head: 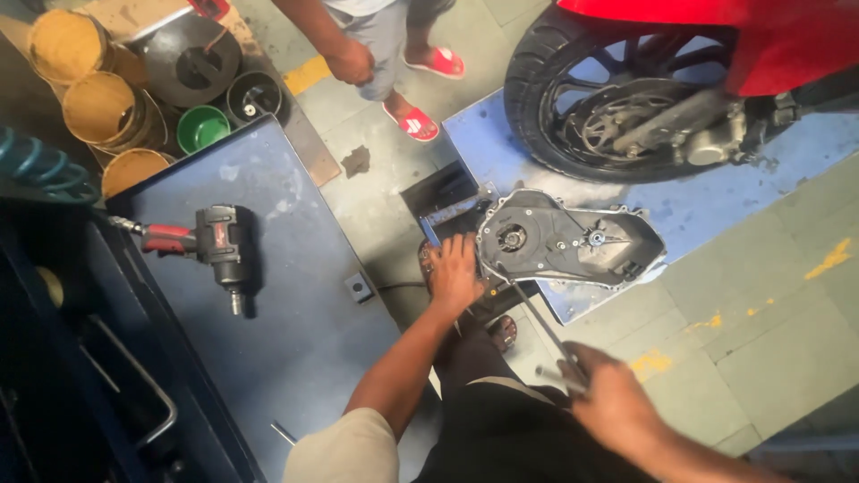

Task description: The person places a motorcycle engine casing on a workbench and uses a T-handle wrench to tighten bolts around the perimeter of the casing. The person continues to tighten multiple bolts in sequence while another person stands nearby.

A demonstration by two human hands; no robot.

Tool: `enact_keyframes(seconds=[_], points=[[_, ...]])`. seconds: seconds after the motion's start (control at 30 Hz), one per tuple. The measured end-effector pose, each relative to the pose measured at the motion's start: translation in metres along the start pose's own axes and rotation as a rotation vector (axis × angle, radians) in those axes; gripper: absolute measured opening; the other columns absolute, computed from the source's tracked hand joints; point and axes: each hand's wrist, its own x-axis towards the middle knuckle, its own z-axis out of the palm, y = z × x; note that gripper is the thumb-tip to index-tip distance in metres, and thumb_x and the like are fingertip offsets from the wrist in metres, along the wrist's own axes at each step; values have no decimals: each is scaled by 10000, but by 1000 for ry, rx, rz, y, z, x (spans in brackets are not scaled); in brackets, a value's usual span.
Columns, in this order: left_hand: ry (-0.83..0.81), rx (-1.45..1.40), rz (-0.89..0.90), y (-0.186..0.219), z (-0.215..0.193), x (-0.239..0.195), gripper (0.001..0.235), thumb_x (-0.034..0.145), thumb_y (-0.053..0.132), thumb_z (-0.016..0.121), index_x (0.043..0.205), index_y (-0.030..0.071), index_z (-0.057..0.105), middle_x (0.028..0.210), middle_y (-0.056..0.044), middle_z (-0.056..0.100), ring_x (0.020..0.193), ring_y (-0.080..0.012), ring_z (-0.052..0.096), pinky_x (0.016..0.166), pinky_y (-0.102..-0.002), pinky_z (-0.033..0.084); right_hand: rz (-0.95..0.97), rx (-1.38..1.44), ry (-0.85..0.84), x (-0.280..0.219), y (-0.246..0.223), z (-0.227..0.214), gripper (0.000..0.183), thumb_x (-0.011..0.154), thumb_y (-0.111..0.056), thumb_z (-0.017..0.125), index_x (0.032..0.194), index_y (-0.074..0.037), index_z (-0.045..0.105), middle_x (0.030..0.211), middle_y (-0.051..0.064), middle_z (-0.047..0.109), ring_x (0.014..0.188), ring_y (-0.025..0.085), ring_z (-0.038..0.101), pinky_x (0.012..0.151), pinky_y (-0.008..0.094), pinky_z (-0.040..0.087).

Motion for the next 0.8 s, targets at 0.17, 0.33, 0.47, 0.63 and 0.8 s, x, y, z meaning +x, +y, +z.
enact_keyframes(seconds=[0.17, 0.33, 0.47, 0.63, 0.8], points=[[21, -42, 12, 1, 5, 3, 958, 606, 333, 919, 1398, 19, 481, 1246, -141, 532, 1205, -336, 504, 1026, -530, 389, -77, 31, 98, -9, 39, 39, 276, 893, -174, 663, 1155, -91, 681, 988, 217, 734, 927, 432, 709, 792, 477, 575], [-36, -51, -18, 6, -6, 3, 993, 642, 390, 909, 1430, -13, 458, 1218, -157, 514, 1193, -354, 486, 1028, -540, 358, -94, 43, 171, -12, 46, 51, 300, 879, -175, 664, 1172, -121, 702, 961, 194, 747, 893, 407, 727, 771, 470, 579], [-47, -39, -20, 6, -1, 5, 978, 634, 399, 923, 1398, -10, 467, 1213, -161, 507, 1213, -371, 469, 1012, -570, 339, -39, 56, 138, -12, 40, 48, 327, 864, -171, 674, 1187, -129, 701, 970, 204, 744, 889, 417, 718, 758, 467, 581], [-84, -32, -54, 2, 12, 4, 1005, 593, 330, 935, 1412, -1, 455, 1248, -160, 498, 1247, -358, 467, 1069, -565, 331, -94, 421, 271, -11, 73, 77, 458, 764, -85, 653, 1218, -32, 681, 923, 169, 817, 892, 228, 801, 761, 385, 584], [-14, -46, -49, 0, 19, 2, 1036, 562, 309, 950, 1404, -12, 438, 1305, -199, 481, 1382, -450, 367, 1071, -582, 306, 355, 514, 252, -9, 75, 80, 327, 921, -178, 722, 1208, -31, 771, 822, 212, 771, 743, 231, 667, 696, 370, 531]])
